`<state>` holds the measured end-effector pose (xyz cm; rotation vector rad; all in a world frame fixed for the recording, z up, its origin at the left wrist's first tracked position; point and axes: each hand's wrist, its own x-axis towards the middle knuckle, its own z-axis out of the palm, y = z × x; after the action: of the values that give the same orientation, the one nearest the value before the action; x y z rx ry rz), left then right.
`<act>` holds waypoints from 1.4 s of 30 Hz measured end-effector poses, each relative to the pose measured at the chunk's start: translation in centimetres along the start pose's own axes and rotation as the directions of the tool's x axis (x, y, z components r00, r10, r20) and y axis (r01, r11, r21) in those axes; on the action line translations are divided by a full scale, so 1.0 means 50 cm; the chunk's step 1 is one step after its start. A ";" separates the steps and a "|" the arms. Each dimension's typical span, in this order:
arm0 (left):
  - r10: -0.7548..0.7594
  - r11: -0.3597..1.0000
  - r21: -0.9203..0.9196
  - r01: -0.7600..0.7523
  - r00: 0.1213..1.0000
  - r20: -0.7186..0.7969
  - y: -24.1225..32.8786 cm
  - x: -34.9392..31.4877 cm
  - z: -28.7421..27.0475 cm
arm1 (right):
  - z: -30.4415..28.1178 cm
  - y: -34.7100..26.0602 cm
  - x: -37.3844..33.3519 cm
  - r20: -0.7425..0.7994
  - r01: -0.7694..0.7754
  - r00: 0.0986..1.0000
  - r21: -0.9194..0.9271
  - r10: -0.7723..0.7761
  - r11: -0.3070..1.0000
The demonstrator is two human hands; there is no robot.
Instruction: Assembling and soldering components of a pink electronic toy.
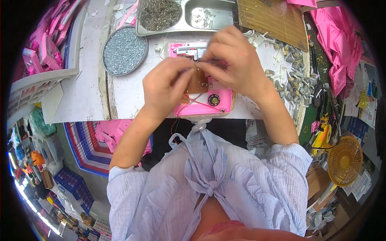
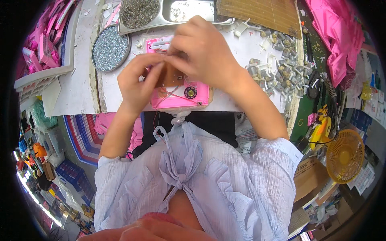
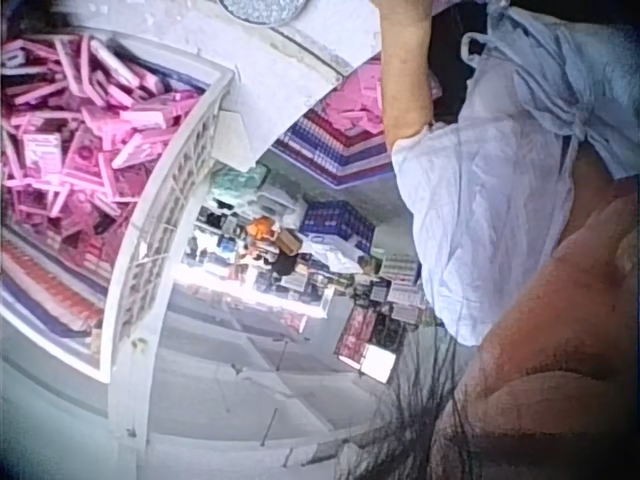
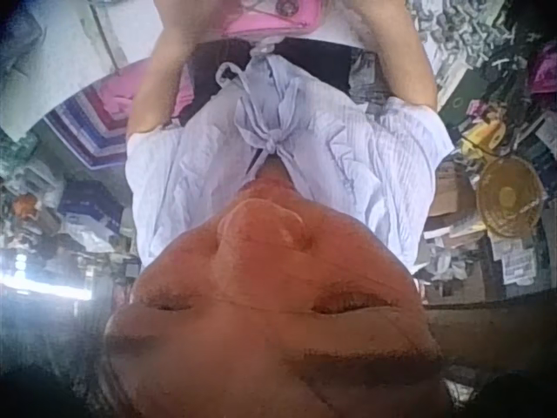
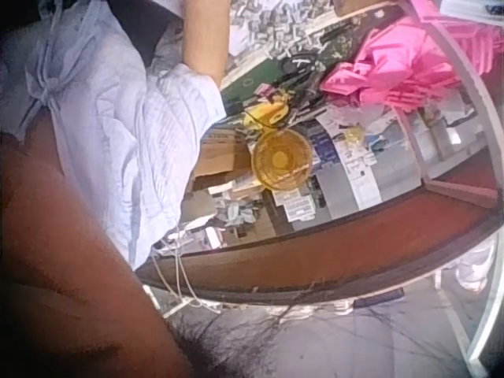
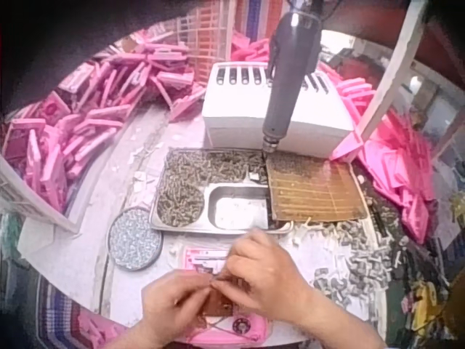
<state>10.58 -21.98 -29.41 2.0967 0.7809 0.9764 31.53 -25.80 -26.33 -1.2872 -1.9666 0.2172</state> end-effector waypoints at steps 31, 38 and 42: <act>-0.186 0.951 -0.164 0.263 0.907 0.379 0.048 0.083 0.026 | -0.024 0.018 -0.093 -0.004 -0.355 0.926 0.330 0.378 0.875; -0.166 0.957 -0.182 0.227 0.939 0.302 0.039 0.072 0.032 | -0.005 0.020 -0.093 -0.109 -0.298 0.934 0.294 0.342 0.908; -0.296 0.899 -0.243 0.365 0.914 0.278 0.034 0.062 0.041 | -0.003 0.017 -0.094 -0.099 -0.316 0.931 0.267 0.352 0.910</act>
<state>14.28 -21.36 -27.82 1.7116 0.7886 0.6009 33.19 -29.39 -29.04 -1.4244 -1.5310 0.5069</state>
